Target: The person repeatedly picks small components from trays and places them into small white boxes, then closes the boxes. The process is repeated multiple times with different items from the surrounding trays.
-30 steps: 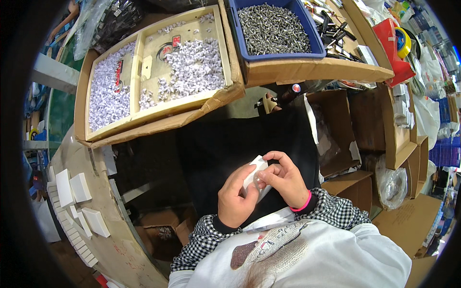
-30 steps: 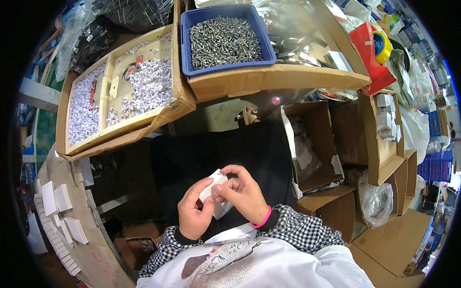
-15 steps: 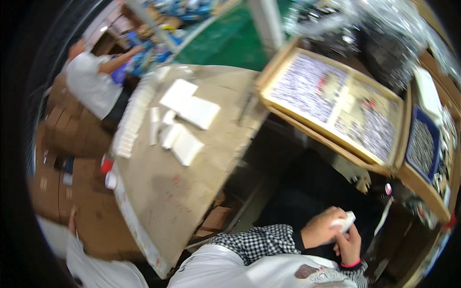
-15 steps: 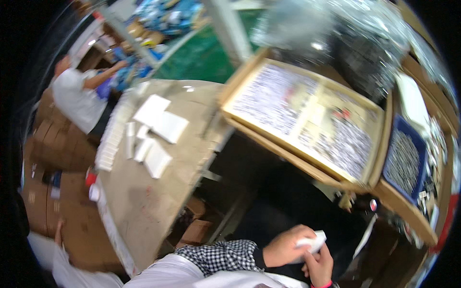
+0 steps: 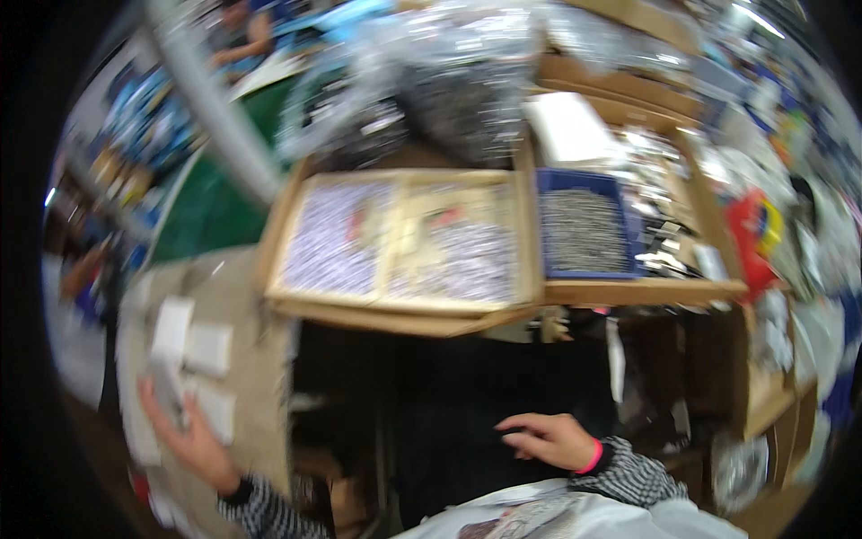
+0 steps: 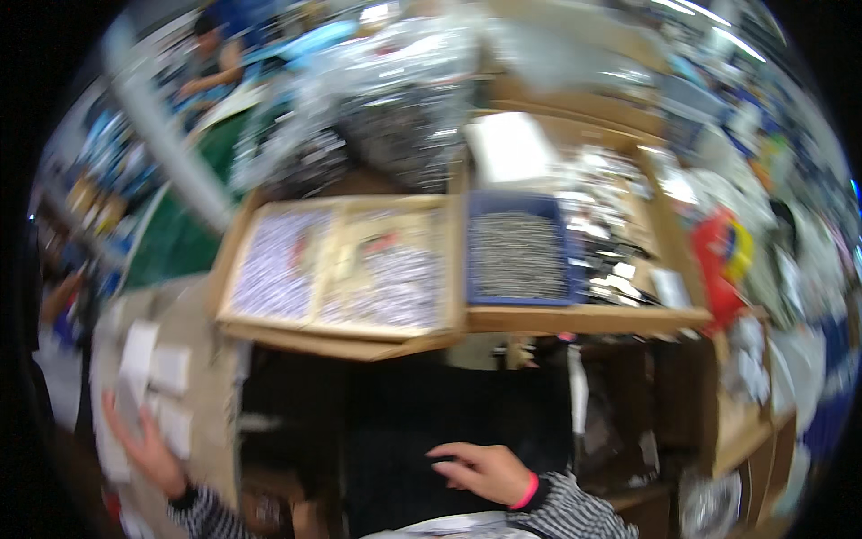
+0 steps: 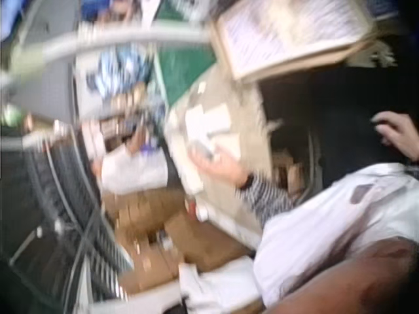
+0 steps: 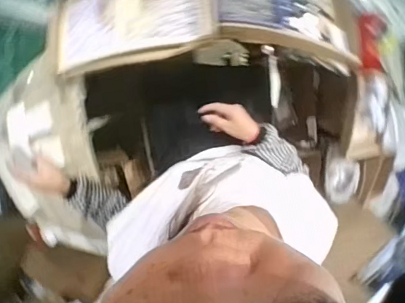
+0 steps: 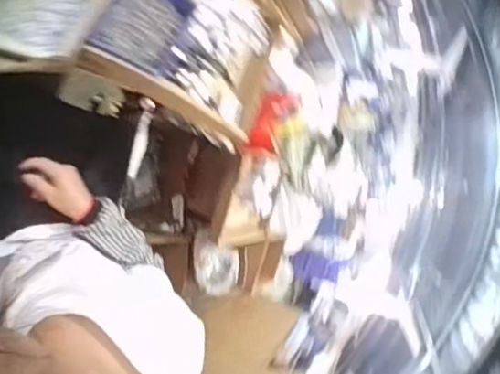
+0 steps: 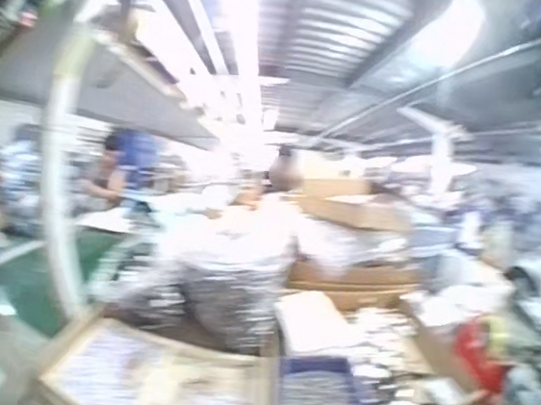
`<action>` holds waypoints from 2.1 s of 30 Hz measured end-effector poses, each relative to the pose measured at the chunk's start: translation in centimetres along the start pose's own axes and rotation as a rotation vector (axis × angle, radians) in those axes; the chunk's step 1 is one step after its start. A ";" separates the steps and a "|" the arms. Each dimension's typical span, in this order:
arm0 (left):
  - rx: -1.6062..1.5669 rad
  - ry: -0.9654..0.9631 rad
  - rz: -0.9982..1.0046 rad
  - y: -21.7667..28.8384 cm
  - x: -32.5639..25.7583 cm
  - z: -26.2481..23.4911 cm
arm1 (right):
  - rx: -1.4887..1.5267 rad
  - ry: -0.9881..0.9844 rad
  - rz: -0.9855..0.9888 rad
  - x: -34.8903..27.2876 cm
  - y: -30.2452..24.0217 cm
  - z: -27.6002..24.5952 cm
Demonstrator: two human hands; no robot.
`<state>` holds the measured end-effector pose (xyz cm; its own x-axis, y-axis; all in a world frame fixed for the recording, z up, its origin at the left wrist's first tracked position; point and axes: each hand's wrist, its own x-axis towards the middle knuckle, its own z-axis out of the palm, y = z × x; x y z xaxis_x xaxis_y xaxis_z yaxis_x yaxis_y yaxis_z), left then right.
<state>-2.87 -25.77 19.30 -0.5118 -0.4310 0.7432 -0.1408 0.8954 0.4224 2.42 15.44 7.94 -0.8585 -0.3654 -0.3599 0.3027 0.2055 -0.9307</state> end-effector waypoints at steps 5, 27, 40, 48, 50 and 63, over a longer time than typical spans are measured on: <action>-0.174 -0.011 0.214 5.2 -5.2 1.9 | -0.115 -0.029 -0.242 -1.1 -2.9 -4.6; -1.066 -1.202 0.072 17.2 -16.2 5.6 | -0.831 0.752 0.131 15.8 -17.4 -28.6; -1.399 -1.523 -0.464 15.2 -16.8 8.1 | 0.033 0.723 -0.339 5.9 -16.8 -24.8; -2.009 -1.514 -0.584 18.8 -14.3 9.4 | 0.290 0.310 -0.121 -0.5 -10.1 -8.8; -2.192 -1.516 -0.565 19.9 -14.5 9.4 | 0.405 0.196 -0.005 -0.7 -8.3 -6.2; -1.454 -2.122 -0.029 18.4 -16.1 4.7 | -0.611 0.392 -0.732 -5.0 -7.3 -3.0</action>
<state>-1.18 -1.82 12.63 -0.3769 0.9239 -0.0656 -0.2573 -0.0363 0.9657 3.30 18.50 16.69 -0.8559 -0.2870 0.4302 -0.5164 0.5184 -0.6816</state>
